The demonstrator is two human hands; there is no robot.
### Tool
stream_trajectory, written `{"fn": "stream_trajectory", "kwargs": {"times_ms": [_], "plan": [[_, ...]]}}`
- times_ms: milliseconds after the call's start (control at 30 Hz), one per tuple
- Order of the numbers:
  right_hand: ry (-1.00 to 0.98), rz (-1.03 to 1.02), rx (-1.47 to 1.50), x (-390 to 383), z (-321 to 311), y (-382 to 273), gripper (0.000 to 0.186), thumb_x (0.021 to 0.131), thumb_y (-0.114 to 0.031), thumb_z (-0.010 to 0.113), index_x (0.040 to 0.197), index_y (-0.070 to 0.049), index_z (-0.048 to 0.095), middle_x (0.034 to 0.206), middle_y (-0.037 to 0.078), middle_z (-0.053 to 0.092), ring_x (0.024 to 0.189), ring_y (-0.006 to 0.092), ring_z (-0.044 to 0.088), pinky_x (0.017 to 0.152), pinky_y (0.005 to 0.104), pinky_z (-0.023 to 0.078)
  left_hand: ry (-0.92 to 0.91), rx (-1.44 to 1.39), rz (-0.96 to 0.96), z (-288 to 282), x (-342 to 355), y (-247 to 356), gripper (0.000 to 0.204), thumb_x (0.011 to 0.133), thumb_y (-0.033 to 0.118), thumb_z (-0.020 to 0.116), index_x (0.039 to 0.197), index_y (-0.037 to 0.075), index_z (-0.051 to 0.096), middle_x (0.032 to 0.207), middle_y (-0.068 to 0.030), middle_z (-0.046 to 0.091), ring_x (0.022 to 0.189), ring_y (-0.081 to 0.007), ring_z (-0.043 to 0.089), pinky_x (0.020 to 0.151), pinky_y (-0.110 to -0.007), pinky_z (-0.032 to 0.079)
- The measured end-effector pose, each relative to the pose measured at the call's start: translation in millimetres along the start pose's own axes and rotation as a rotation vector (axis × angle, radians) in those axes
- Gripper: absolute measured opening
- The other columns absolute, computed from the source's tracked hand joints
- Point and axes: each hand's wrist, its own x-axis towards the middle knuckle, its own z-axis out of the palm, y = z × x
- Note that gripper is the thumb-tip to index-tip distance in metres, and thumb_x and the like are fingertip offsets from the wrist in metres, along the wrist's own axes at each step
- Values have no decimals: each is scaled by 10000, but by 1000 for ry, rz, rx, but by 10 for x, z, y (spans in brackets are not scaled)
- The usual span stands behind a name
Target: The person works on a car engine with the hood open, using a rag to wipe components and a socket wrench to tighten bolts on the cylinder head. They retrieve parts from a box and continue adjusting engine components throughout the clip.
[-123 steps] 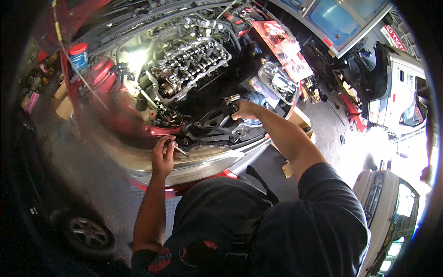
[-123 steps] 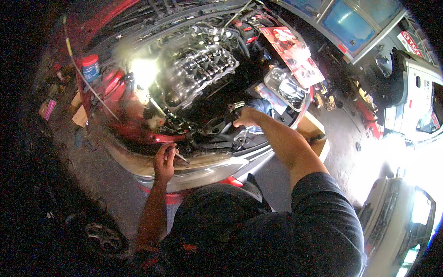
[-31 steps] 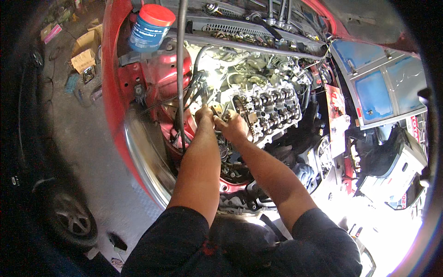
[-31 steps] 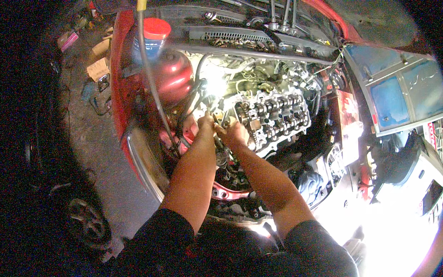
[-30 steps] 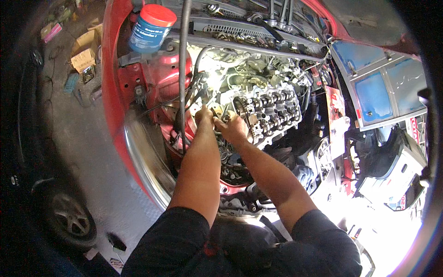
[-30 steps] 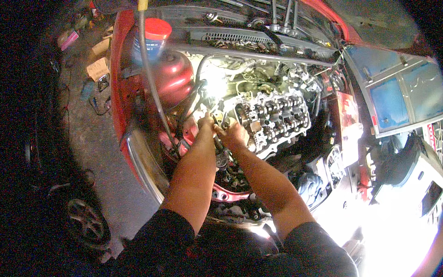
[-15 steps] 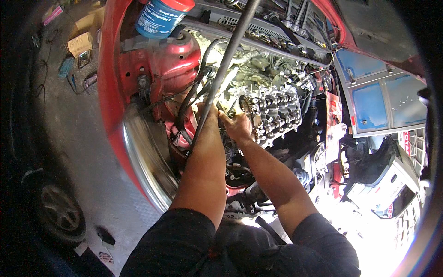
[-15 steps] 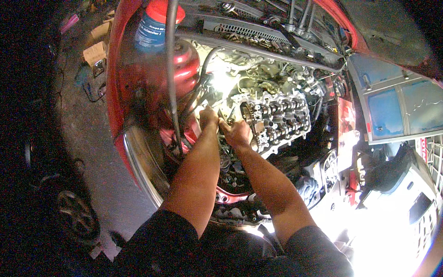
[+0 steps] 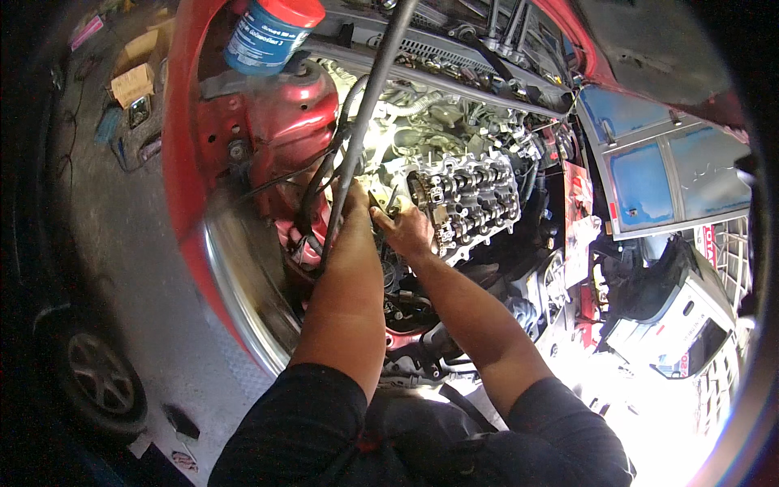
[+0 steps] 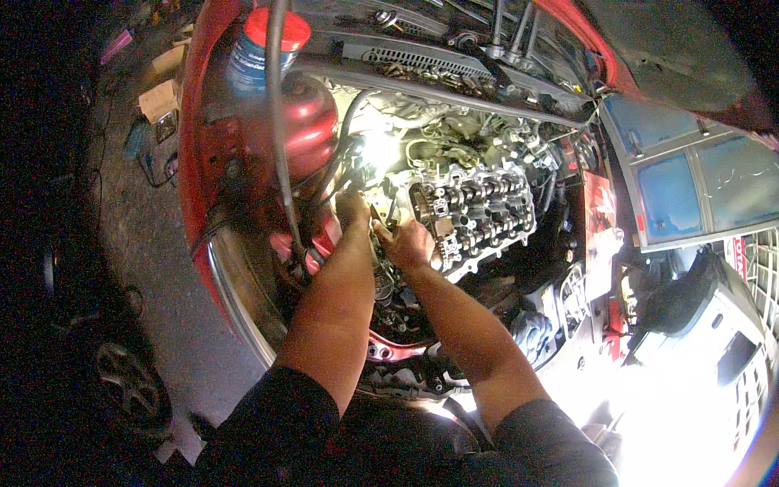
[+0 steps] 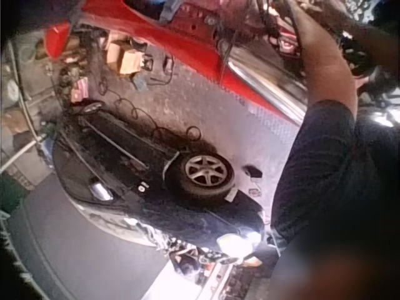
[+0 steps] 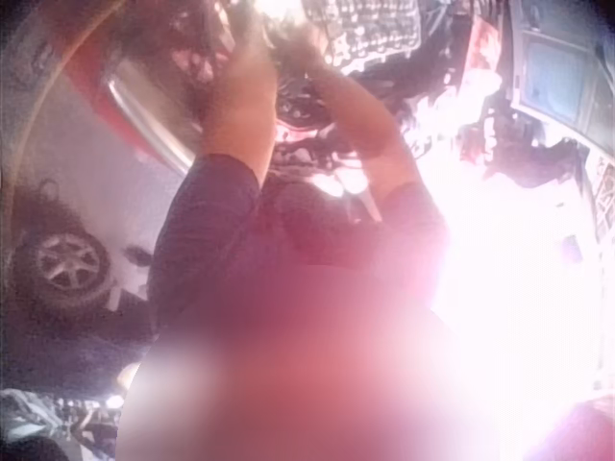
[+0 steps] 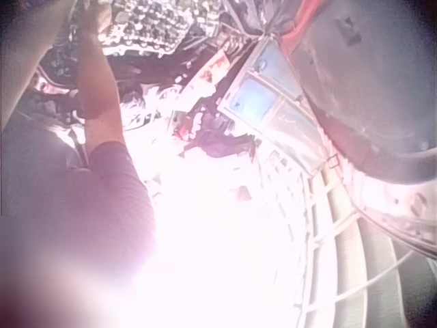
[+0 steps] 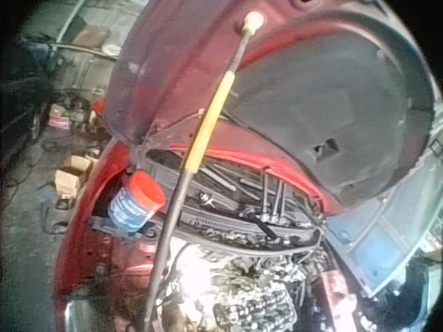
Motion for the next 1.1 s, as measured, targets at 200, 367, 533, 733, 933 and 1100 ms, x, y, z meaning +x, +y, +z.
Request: {"fn": "stream_trajectory", "kwargs": {"times_ms": [200, 367, 533, 733, 933, 1100], "plan": [[-32, 64, -79, 47, 29, -29, 666, 805, -658, 612, 968, -16, 686, 909, 252, 692, 904, 403, 680, 800, 489, 523, -172, -271, -61, 92, 56, -221, 404, 985, 357, 427, 1120, 8, 581, 1061, -148, 653, 966, -232, 625, 814, -363, 495], [-68, 16, -135, 121, 99, -31, 745, 805, -699, 593, 887, 36, 684, 857, 249, 687, 843, 396, 690, 738, 467, 542, -213, -456, -234, 33, 48, -169, 507, 1025, 361, 350, 1264, -36, 554, 1234, -198, 612, 1077, -301, 607, 961, -381, 445], [-62, 1, -223, 117, 180, 5, 747, 833, -712, 543, 834, 18, 696, 837, 229, 684, 817, 378, 689, 714, 441, 549, -317, -201, -452, -15, 46, -74, 643, 989, 488, 322, 1268, -42, 556, 1203, -207, 616, 964, -303, 618, 810, -398, 493], [-36, -54, -195, 47, 137, -6, 679, 838, -679, 569, 956, -17, 666, 873, 187, 696, 880, 347, 689, 755, 446, 540, -202, -496, -576, -24, -22, -61, 578, 916, 530, 439, 1188, 49, 610, 1148, -153, 620, 850, -267, 600, 731, -414, 478], [-60, 22, -197, 121, 36, -65, 729, 822, -693, 572, 918, 22, 678, 867, 220, 698, 875, 352, 698, 782, 432, 551, -382, -685, -554, -71, -25, 87, 430, 916, 476, 445, 1113, 137, 621, 1043, -48, 663, 728, -176, 566, 575, -343, 431], [-65, 29, -164, 129, -23, -127, 733, 817, -680, 582, 1019, 23, 634, 900, 234, 693, 902, 368, 691, 795, 455, 546, -484, -547, -527, -118, -22, 106, 366, 904, 417, 451, 1090, 150, 618, 1006, -39, 657, 781, -168, 577, 613, -300, 451]]}}
